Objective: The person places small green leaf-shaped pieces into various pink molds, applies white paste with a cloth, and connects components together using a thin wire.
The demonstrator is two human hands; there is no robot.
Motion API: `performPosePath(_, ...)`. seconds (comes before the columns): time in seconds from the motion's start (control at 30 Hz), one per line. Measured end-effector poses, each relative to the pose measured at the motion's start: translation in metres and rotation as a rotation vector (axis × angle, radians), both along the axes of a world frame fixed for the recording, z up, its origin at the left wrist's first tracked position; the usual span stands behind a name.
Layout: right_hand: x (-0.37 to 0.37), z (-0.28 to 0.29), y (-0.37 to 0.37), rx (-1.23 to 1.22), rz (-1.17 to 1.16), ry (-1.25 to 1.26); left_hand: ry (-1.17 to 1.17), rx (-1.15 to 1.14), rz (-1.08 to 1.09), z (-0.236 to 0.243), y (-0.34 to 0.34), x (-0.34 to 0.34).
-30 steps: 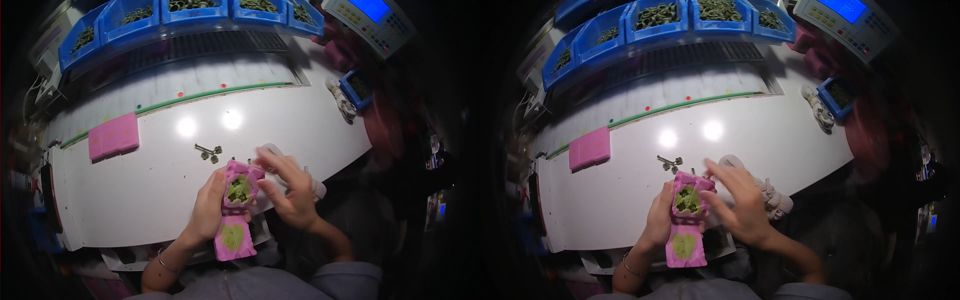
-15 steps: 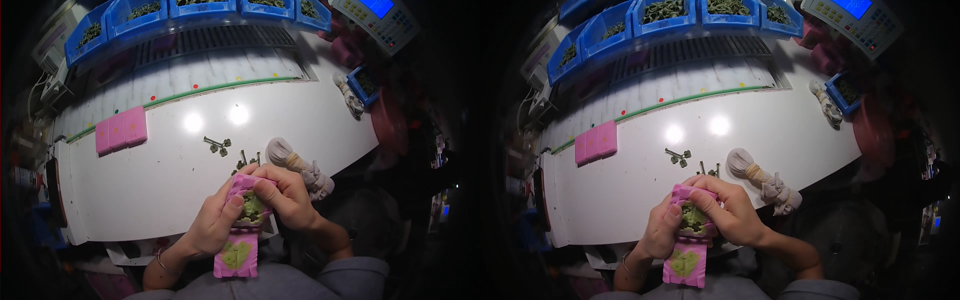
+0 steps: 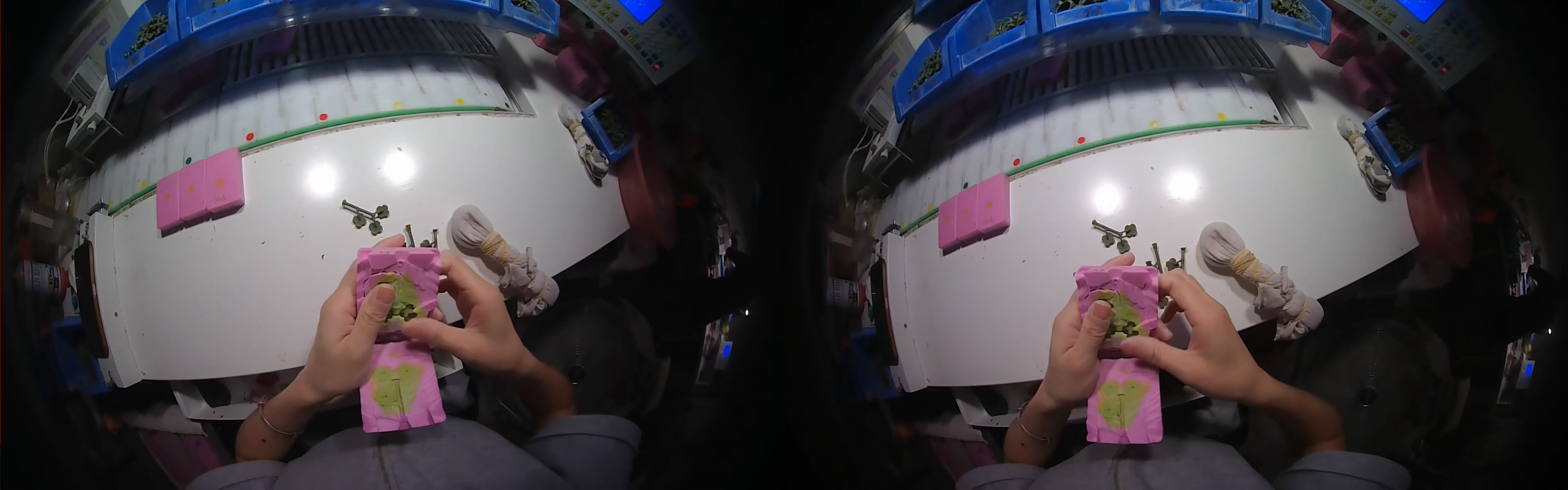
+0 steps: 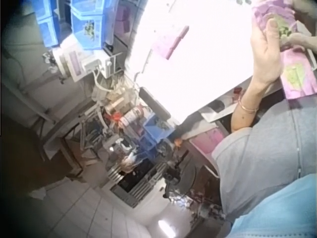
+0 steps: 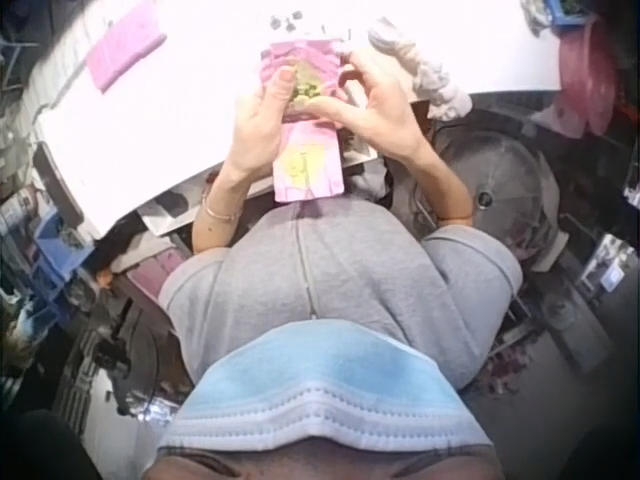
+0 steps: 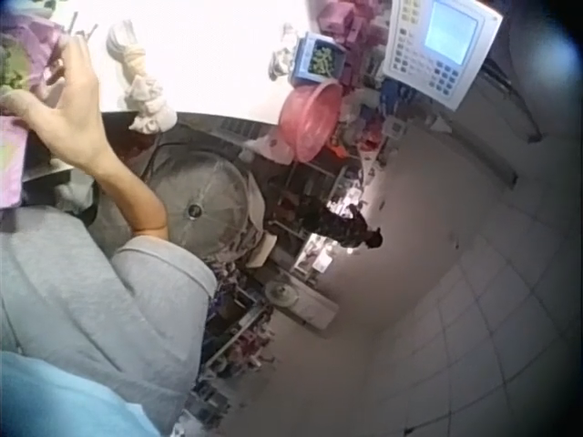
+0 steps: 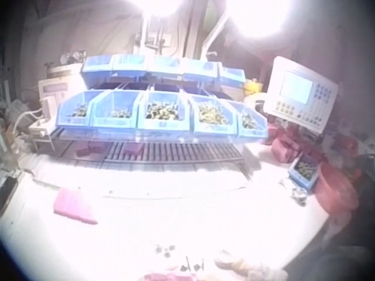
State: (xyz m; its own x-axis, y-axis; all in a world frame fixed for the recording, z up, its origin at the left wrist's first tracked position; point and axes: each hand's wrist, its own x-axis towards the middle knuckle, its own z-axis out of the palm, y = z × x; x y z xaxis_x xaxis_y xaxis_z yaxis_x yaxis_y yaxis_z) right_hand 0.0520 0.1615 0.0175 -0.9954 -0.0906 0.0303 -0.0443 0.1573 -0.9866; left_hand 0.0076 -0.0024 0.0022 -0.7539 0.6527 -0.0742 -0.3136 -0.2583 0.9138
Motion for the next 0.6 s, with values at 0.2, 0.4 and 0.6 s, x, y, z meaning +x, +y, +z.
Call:
performPosePath(0.2, 0.000, -0.007, 0.001, -0.080, -0.033, -0.047, -0.138, 0.074, 0.033, 0.005, 0.002, -0.001)
performPosePath(0.4, 0.000, -0.005, 0.002, -0.298, -0.002, -0.115, 0.021, -0.038, -0.145, 0.012, -0.006, -0.008)
performPosePath(0.6, 0.000, 0.001, -0.007, -0.300, -0.018, -0.115, -0.060, -0.075, -0.037, 0.020, -0.006, -0.004)
